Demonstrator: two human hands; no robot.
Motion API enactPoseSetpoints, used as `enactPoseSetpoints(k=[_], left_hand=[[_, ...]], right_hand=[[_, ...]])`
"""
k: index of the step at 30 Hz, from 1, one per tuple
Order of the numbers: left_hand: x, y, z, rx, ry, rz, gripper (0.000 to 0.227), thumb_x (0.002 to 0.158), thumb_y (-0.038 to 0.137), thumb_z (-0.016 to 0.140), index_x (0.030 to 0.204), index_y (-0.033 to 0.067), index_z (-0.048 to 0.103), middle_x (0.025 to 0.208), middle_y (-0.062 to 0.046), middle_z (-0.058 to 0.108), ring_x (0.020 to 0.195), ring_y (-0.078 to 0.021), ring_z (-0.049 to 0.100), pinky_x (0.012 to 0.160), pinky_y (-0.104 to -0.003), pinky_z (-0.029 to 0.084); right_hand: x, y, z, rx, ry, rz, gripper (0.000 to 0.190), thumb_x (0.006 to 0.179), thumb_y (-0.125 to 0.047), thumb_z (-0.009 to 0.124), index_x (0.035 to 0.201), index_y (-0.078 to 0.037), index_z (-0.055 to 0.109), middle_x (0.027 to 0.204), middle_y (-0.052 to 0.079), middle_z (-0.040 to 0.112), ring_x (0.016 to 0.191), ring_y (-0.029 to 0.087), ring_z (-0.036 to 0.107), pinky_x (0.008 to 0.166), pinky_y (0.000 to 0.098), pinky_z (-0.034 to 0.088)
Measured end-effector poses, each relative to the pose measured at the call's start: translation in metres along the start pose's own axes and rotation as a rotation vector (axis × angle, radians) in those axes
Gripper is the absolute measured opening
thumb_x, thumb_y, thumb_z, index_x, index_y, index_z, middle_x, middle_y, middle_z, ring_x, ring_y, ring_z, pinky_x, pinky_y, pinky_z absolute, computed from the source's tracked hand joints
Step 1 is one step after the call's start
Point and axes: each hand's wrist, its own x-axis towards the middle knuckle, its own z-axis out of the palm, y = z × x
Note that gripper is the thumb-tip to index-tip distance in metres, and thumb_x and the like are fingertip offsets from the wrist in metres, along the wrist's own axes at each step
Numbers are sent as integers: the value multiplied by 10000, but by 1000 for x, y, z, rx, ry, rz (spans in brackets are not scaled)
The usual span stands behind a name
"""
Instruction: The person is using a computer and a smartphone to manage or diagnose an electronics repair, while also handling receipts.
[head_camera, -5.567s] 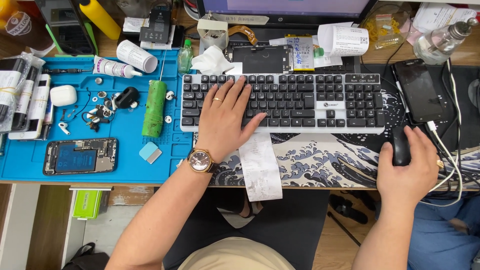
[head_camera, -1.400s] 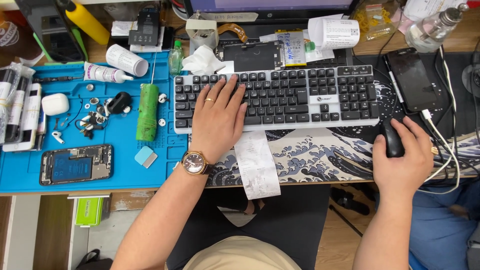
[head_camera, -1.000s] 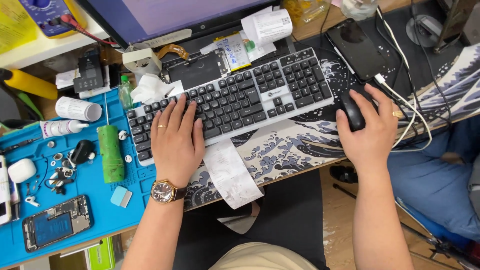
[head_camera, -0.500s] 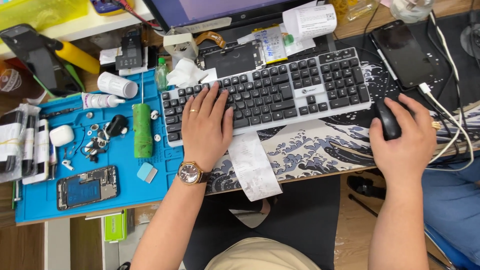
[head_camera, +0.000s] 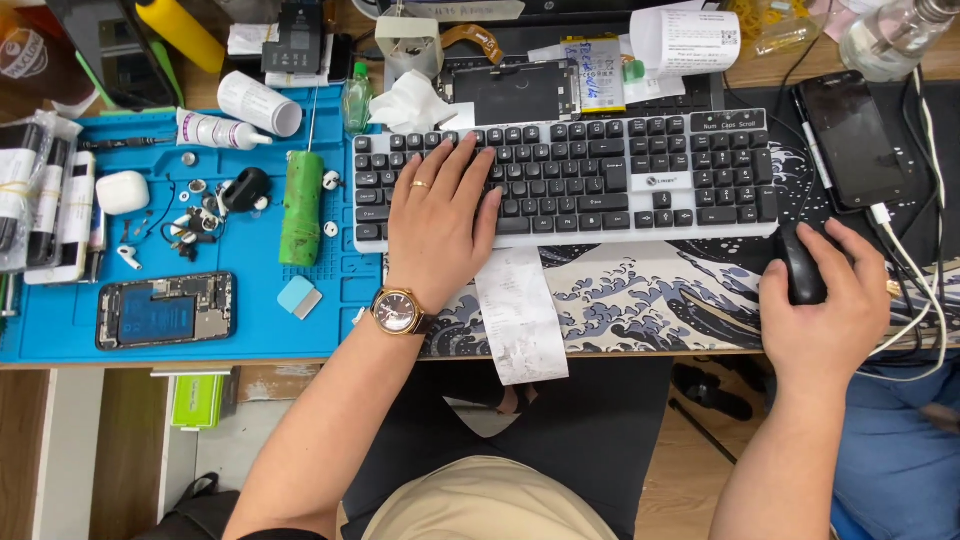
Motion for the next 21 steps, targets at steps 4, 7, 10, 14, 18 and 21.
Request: enactPoseSetpoints(k=[4, 7, 10, 14, 18, 21], left_hand=[[1, 1, -2, -2, 11, -17, 403, 1072, 333, 466, 1398, 142, 606, 1438, -79, 627, 1318, -301, 580, 1111, -490, 423], [1, 0, -2, -4, 27, -18, 394, 1066, 323, 472, 1393, 147, 605, 1418, -78, 638, 1305, -303, 594, 1104, -484, 434], [0, 0, -1, -5, 41, -8, 393, 1065, 321, 482, 1396, 151, 609, 1409, -88, 647, 1298, -299, 599, 1106, -478, 436], [1, 0, -1, -6, 38, 7, 396, 1066, 316, 474, 1394, 143, 611, 1407, -97, 652, 1306, -310, 594, 1100, -484, 439], [0, -1, 0, -4, 45, 6, 390, 1067, 316, 467, 1388, 149, 612, 1393, -91, 660, 1299, -306, 598, 1094, -481, 443], [0, -1, 1, -12, 40, 5, 395, 1066, 320, 465, 1388, 147, 614, 1397, -96, 657, 1303, -311, 595, 1095, -488, 438]], right_hand=[[1, -2, 0, -13, -6, 3, 369, 948, 37, 779, 1315, 73, 800, 1405, 217, 671, 1222, 410, 671, 1028, 530, 556], [2, -4, -1, -27, -21, 17, 375, 970, 18, 771, 1343, 60, 782, 1406, 206, 663, 1234, 406, 662, 1026, 528, 537], [4, -5, -2, 2, -41, 4, 361, 1018, 18, 778, 1372, 90, 757, 1419, 254, 631, 1275, 434, 630, 1075, 544, 502], [7, -4, -2, 22, -56, -7, 350, 1025, 14, 776, 1363, 98, 750, 1422, 274, 623, 1281, 439, 618, 1090, 542, 490], [6, -1, -1, 21, -75, 1, 356, 1030, -5, 785, 1372, 81, 744, 1426, 258, 620, 1274, 420, 622, 1085, 525, 497], [7, -1, -1, 14, -92, 9, 368, 1026, -20, 785, 1380, 70, 738, 1429, 256, 618, 1282, 417, 613, 1088, 521, 486]])
